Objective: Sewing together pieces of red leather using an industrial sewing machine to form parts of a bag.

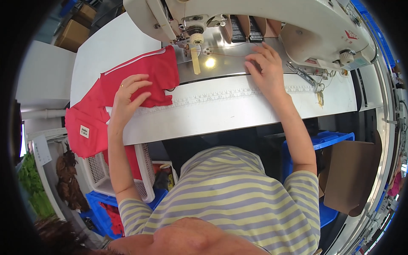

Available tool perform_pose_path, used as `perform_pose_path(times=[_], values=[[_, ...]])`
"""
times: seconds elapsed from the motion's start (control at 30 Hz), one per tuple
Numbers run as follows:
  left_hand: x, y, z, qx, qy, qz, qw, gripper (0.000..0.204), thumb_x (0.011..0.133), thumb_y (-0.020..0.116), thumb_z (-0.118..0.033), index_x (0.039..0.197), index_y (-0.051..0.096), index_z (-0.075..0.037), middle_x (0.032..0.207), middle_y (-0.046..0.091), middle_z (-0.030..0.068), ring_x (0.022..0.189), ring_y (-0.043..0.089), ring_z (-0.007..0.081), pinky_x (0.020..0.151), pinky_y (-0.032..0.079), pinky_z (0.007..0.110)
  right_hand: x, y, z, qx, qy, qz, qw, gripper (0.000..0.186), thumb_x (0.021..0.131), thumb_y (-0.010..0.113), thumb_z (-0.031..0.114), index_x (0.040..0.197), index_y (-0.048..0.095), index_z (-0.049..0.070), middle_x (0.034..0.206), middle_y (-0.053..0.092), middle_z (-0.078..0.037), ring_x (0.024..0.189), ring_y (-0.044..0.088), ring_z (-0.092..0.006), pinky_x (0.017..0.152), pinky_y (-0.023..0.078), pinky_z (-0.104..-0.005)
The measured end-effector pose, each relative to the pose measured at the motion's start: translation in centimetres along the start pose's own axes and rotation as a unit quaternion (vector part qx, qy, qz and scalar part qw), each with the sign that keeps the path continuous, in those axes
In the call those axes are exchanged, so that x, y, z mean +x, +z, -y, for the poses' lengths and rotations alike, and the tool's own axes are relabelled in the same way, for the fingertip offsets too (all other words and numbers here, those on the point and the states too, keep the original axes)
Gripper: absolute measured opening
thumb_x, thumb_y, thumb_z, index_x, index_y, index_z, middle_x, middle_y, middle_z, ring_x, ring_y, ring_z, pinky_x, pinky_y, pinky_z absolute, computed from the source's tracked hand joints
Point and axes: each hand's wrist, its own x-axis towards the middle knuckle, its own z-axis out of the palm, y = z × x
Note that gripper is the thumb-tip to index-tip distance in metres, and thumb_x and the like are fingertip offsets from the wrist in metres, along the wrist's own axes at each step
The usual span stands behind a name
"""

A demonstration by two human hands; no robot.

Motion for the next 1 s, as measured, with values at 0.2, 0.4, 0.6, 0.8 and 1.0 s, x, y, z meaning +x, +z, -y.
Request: perform_pose_path(times=[0.2, 0.4, 0.6, 0.8, 1.0], values=[[-1.7, 1.3, -2.5, -0.001, -0.137, 0.013, 0.99, 0.017, 0.079, 0.072, -0.01, 0.088, 0.06, -0.001, 0.063, 0.054, 0.0047, 0.056, 0.05, 0.0129, 0.055, 0.043, 0.026, -2.1, 0.0, 6.3, 0.365, 0.019, 0.146, 0.919, 0.014, 0.084, 0.067, 0.006, 0.097, 0.067, 0.003, 0.096, 0.066, -0.009, 0.091, 0.062, -0.0192, 0.08, 0.048, -0.0292], [-2.9, 5.3, -10.1, -0.049, -0.05, -0.166, 0.984, 0.016, 0.077, 0.075, -0.004, 0.084, 0.061, -0.001, 0.067, 0.056, 0.0067, 0.053, 0.052, 0.0129, 0.05, 0.042, 0.027, -1.5, -1.3, 12.5, 0.539, 0.269, 0.284, 0.746, 0.023, 0.09, 0.064, 0.015, 0.107, 0.064, 0.0, 0.068, 0.063, -0.003, 0.057, 0.056, -0.005, 0.052, 0.044, -0.0194], [-5.7, 0.3, -12.2, 0.01, 0.013, -0.299, 0.954, 0.058, 0.065, 0.085, -0.014, 0.114, 0.059, 0.001, 0.121, 0.059, 0.0133, 0.102, 0.059, 0.0255, 0.088, 0.046, 0.038, 0.7, -2.7, 12.1, 0.6, 0.11, 0.354, 0.709, 0.015, 0.092, 0.052, 0.007, 0.101, 0.061, -0.002, 0.067, 0.062, -0.003, 0.063, 0.061, -0.0077, 0.059, 0.05, -0.0227], [-6.1, -2.3, -10.4, -0.434, -0.217, -0.182, 0.855, 0.041, 0.072, 0.067, 0.011, 0.111, 0.061, 0.0, 0.095, 0.063, 0.0031, 0.089, 0.06, 0.0127, 0.08, 0.049, 0.028, 2.5, -3.9, 14.8, 0.648, -0.012, 0.274, 0.711, 0.018, 0.093, 0.053, 0.005, 0.108, 0.059, -0.003, 0.091, 0.066, -0.01, 0.088, 0.066, -0.0144, 0.08, 0.052, -0.0269], [-4.3, -6.7, -15.6, 0.242, 0.233, -0.239, 0.911, 0.025, 0.072, 0.069, -0.005, 0.097, 0.071, -0.004, 0.082, 0.056, 0.0045, 0.068, 0.055, 0.0185, 0.06, 0.043, 0.031, 1.7, -2.7, 15.5, 0.834, 0.212, 0.171, 0.479, 0.029, 0.093, 0.059, 0.017, 0.116, 0.058, 0.0, 0.105, 0.066, -0.008, 0.096, 0.064, -0.0143, 0.086, 0.051, -0.0292]])
